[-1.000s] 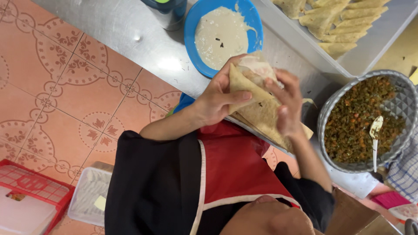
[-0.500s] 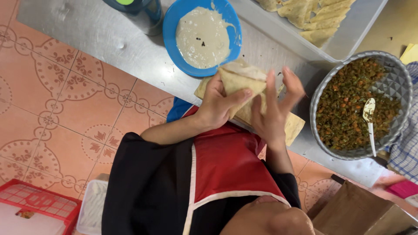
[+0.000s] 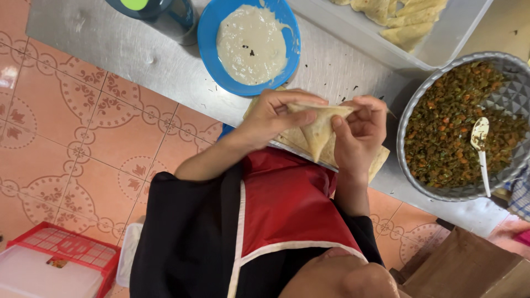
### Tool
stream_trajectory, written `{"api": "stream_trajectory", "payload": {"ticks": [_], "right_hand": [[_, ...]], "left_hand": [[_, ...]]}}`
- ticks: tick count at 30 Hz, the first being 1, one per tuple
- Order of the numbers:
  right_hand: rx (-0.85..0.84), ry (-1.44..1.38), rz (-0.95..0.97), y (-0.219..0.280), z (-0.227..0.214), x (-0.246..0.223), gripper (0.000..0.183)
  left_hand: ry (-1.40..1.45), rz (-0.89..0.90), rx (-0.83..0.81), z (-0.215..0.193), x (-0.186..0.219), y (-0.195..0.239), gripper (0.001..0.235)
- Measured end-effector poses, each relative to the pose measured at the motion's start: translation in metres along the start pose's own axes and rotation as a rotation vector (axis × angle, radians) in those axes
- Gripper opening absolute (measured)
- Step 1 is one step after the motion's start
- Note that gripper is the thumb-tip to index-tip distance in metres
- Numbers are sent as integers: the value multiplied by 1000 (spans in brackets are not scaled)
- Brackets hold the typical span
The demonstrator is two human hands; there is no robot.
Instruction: The person folds flatbread sheets into cones, fills them with a vegetable mixture using a spoon, seals the edges with a white paste, and places the finished samosas on a tray. The process is repeated multiple times.
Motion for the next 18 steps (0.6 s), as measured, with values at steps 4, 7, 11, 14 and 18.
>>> {"api": "stream_trajectory", "payload": {"ticks": [4,7,11,14,18], "right_hand": [[31,-160,194,-4,-2,-6,48],[-93,-236,104,-5,8,-14,44],[-153,173,-207,1,14,-19,47],[-83,1235,-712,3,11,-16,30],[-157,915,-314,-5,3,-3,39]], "left_hand": [[-719,551,-195,-10,25,-2,46],[-868,701,-132,-4,20,0,51],[-851,377,59,0,5,-7,53],[-778,170,103,-7,20,-24,50],[-1287,864,184,-36,79,-78,37]]}}
Point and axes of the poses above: each hand's wrist, its own y-axis away from the middle knuckle, its own z-axis out of the palm, x = y × z, the point moved 1 cm from there along -y, towards the middle knuckle, and after that the axes turned 12 degrees about x, right-handed, at the moved point
